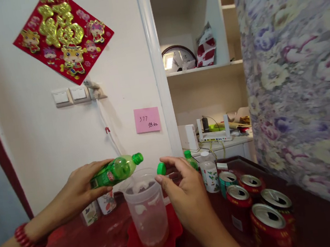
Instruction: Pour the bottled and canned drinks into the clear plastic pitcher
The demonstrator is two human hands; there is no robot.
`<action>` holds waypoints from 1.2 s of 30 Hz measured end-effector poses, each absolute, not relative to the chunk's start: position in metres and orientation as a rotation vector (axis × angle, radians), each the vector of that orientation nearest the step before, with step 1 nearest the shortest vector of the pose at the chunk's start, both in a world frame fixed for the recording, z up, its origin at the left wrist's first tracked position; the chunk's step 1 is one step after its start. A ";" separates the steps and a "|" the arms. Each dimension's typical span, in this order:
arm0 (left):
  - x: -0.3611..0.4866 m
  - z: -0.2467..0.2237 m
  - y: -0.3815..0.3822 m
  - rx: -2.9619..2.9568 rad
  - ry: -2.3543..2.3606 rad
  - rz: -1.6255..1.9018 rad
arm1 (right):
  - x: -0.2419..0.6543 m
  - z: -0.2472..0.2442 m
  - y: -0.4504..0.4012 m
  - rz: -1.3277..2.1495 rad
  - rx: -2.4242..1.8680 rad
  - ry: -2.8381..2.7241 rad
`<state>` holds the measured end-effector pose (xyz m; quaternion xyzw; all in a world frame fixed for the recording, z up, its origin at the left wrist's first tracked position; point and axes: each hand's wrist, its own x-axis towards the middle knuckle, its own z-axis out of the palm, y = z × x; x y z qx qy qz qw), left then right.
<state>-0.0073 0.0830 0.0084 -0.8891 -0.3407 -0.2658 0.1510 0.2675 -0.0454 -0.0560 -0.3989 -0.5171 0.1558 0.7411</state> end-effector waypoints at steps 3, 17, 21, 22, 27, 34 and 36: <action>-0.009 0.001 0.072 -2.666 -0.956 -0.798 | 0.266 -0.064 -0.035 0.379 -0.906 -1.144; -0.015 -0.018 0.064 -2.732 -0.884 -0.770 | 0.262 -0.070 -0.035 0.165 -0.767 -1.482; -0.017 -0.017 0.060 -2.768 -0.868 -0.748 | 0.263 -0.073 -0.032 0.081 -0.688 -1.558; -0.017 -0.017 0.059 -2.773 -0.861 -0.752 | 0.264 -0.073 -0.031 0.075 -0.686 -1.563; -0.013 -0.014 0.047 -2.712 -0.766 -0.820 | 0.261 -0.076 -0.033 0.128 -0.865 -1.531; 0.002 -0.009 0.013 -2.227 -0.532 -0.863 | 0.246 -0.082 -0.031 0.238 -1.099 -1.380; 0.001 -0.007 0.004 -2.062 -0.460 -0.861 | 0.242 -0.083 -0.032 0.459 -1.142 -1.327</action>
